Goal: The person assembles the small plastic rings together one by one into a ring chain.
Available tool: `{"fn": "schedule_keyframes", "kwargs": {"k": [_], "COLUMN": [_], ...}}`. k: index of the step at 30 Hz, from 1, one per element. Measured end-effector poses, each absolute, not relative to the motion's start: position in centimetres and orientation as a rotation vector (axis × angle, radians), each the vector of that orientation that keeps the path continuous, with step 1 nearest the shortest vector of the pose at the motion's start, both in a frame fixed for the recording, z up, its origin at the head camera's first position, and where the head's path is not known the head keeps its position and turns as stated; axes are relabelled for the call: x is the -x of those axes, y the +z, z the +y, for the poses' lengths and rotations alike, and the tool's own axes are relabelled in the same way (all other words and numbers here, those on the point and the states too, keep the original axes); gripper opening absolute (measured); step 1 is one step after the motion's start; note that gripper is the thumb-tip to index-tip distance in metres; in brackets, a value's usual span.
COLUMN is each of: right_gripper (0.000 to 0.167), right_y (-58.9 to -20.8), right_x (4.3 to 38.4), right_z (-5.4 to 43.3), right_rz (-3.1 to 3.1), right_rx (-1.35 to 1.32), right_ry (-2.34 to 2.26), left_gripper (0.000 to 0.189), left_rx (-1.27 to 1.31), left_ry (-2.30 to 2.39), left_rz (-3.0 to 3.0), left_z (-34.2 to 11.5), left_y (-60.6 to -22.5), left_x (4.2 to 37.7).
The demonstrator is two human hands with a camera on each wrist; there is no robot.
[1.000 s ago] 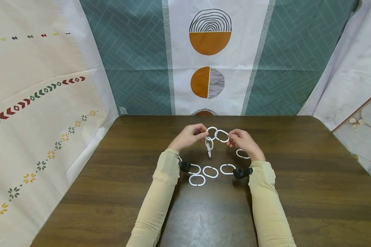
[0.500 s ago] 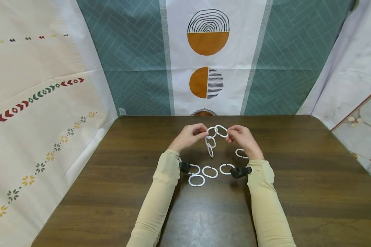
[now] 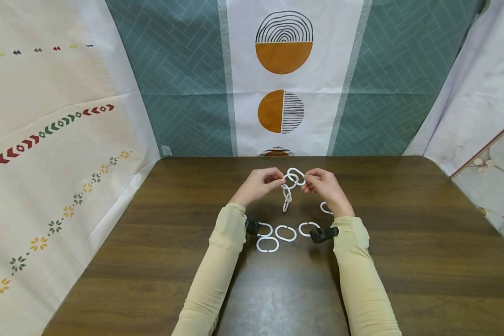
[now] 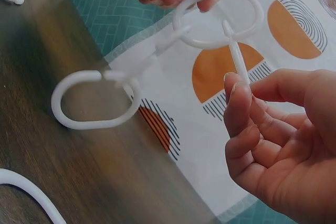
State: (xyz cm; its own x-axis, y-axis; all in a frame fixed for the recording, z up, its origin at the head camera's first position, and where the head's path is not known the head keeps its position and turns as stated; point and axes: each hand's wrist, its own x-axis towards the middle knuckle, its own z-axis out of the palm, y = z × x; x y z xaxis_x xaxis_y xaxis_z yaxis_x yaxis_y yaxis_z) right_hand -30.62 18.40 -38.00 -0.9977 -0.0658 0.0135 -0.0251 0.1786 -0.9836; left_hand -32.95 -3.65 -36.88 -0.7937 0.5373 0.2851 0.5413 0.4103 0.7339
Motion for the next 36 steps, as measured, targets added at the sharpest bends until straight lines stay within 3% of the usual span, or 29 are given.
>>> {"fn": "schedule_keyframes", "kwargs": {"k": [22, 26, 36], "right_gripper": [0.027, 0.021, 0.031], "right_y": [-37.0, -36.9, -36.9], "right_x": [30.8, 30.5, 30.1], "right_z": [18.7, 18.6, 18.4], "right_rz": [2.389, 2.382, 2.437], "right_rx": [0.122, 0.118, 0.196], "right_ry": [-2.113, -2.165, -2.158], "left_gripper": [0.010, 0.012, 0.035], "left_rx": [0.986, 0.964, 0.911], "left_ry": [-1.326, -1.331, -1.324], "left_rz": [-2.648, -2.686, -2.710], "left_z": [-3.4, -3.6, -3.7], "left_y": [-36.1, -36.5, -37.4], "left_x": [33.5, 33.4, 33.2]}}
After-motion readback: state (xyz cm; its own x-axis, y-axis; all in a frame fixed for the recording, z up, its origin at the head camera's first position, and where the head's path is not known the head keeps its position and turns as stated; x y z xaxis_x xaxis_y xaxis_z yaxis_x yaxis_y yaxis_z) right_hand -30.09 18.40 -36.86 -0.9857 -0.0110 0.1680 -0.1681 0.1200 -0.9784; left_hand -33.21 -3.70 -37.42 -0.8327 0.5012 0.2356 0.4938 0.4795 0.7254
